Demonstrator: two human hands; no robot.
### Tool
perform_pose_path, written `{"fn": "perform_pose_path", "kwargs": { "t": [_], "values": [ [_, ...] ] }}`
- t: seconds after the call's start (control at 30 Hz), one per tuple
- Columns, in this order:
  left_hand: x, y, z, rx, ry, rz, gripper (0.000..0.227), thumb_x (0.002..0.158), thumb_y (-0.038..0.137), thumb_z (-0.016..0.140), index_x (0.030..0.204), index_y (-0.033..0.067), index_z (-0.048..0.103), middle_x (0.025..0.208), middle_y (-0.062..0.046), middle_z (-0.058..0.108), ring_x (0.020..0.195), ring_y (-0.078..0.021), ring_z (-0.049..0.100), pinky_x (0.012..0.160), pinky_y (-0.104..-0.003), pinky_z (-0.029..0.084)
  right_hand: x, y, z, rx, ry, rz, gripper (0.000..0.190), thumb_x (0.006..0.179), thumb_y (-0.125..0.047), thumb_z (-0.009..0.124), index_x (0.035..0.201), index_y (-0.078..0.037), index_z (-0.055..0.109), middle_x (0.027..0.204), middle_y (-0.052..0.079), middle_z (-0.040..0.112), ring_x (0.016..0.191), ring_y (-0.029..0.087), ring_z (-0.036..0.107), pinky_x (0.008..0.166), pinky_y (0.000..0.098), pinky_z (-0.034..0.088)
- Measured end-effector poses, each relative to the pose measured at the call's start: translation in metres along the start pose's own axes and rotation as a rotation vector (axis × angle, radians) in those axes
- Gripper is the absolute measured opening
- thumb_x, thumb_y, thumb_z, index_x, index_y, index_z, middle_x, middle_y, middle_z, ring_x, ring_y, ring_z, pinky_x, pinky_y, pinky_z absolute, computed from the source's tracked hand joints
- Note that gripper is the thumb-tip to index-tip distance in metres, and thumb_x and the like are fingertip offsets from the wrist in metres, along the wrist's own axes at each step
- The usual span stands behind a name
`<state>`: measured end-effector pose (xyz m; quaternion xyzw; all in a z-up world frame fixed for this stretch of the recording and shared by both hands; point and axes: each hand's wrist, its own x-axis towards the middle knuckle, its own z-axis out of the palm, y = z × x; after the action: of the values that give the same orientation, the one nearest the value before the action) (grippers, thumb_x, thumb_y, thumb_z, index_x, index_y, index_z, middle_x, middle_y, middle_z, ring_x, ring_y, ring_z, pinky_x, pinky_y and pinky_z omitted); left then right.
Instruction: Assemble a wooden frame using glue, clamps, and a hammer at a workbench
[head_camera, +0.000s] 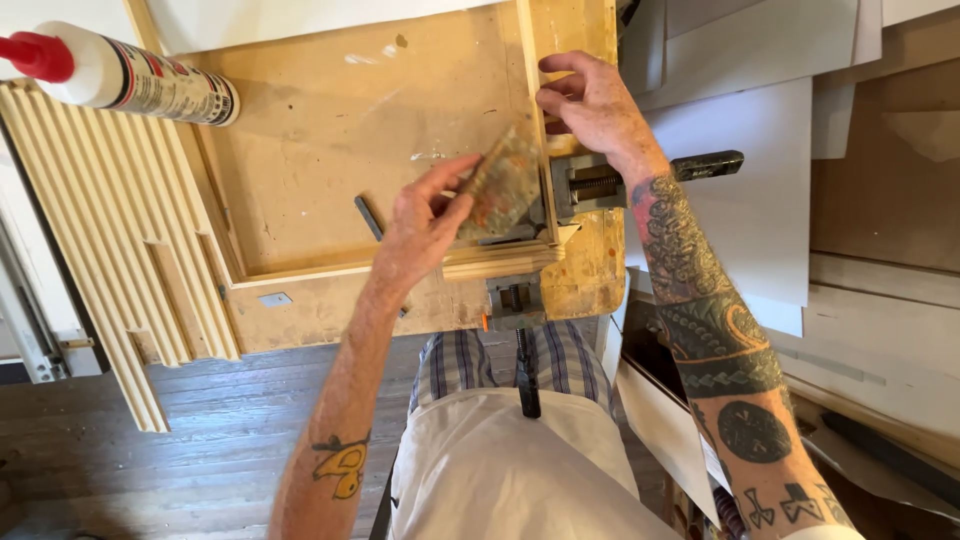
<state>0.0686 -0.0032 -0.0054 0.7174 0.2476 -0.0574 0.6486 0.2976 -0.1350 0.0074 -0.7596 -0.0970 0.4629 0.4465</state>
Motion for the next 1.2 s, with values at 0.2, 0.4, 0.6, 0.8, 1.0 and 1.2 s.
{"fn": "perform_pose_path", "kwargs": {
  "t": [0.2, 0.4, 0.6, 0.8, 1.0, 1.2],
  "values": [
    [-0.004, 0.027, 0.008, 0.065, -0.011, -0.079, 0.041, 0.101, 0.015, 0.055, 0.142, 0.0179, 0.061, 0.103, -0.003, 0.065, 0.063, -0.0089, 0.048, 0.059, -0.027, 0.039, 0.011, 0.019, -0.002, -0.128, -0.001, -0.110, 0.043, 0.099, -0.015, 0.065, 0.140, -0.013, 0.054, 0.120, 0.007, 0.071, 0.108, 0.015, 0.072, 0.105, 0.0373, 0.054],
    [-0.006, 0.025, 0.016, 0.087, -0.035, -0.067, 0.039, 0.101, 0.015, 0.055, 0.139, 0.0165, 0.061, 0.105, -0.005, 0.066, 0.066, -0.0097, 0.059, 0.060, -0.027, 0.046, 0.010, 0.017, -0.002, -0.187, 0.026, -0.108, 0.043, 0.098, -0.021, 0.065, 0.139, -0.015, 0.055, 0.120, 0.004, 0.071, 0.116, 0.016, 0.067, 0.111, 0.0403, 0.046],
    [-0.003, 0.024, 0.022, 0.157, -0.033, -0.124, 0.040, 0.099, 0.019, 0.060, 0.138, 0.0114, 0.061, 0.102, -0.002, 0.068, 0.069, -0.0116, 0.067, 0.065, -0.029, 0.050, 0.015, 0.025, -0.003, -0.187, 0.027, -0.161, 0.042, 0.098, -0.020, 0.066, 0.139, -0.013, 0.056, 0.111, 0.001, 0.072, 0.104, 0.012, 0.070, 0.101, 0.0346, 0.054],
    [-0.005, 0.014, 0.024, 0.167, 0.063, -0.120, 0.036, 0.096, 0.019, 0.062, 0.130, 0.0142, 0.068, 0.099, -0.002, 0.069, 0.057, -0.0085, 0.062, 0.053, -0.028, 0.045, 0.016, 0.026, -0.002, -0.153, 0.019, -0.141, 0.041, 0.099, -0.018, 0.066, 0.138, -0.013, 0.056, 0.112, 0.001, 0.073, 0.097, 0.011, 0.072, 0.094, 0.0292, 0.057],
    [-0.011, 0.004, 0.036, 0.312, 0.162, -0.050, 0.036, 0.096, 0.021, 0.067, 0.131, 0.0121, 0.067, 0.113, -0.009, 0.076, 0.071, -0.0162, 0.078, 0.062, -0.034, 0.067, 0.020, 0.030, -0.001, -0.112, 0.000, -0.165, 0.041, 0.098, -0.013, 0.066, 0.137, -0.010, 0.055, 0.116, 0.008, 0.071, 0.110, 0.016, 0.070, 0.105, 0.0341, 0.055],
    [-0.005, -0.003, 0.035, 0.221, 0.145, -0.107, 0.037, 0.097, 0.019, 0.066, 0.134, 0.0141, 0.066, 0.118, -0.009, 0.071, 0.082, -0.0170, 0.076, 0.073, -0.033, 0.067, 0.021, 0.031, -0.001, -0.135, 0.001, -0.161, 0.040, 0.098, -0.014, 0.065, 0.137, -0.010, 0.056, 0.123, 0.009, 0.069, 0.116, 0.017, 0.068, 0.107, 0.0365, 0.052]
  ]
}}
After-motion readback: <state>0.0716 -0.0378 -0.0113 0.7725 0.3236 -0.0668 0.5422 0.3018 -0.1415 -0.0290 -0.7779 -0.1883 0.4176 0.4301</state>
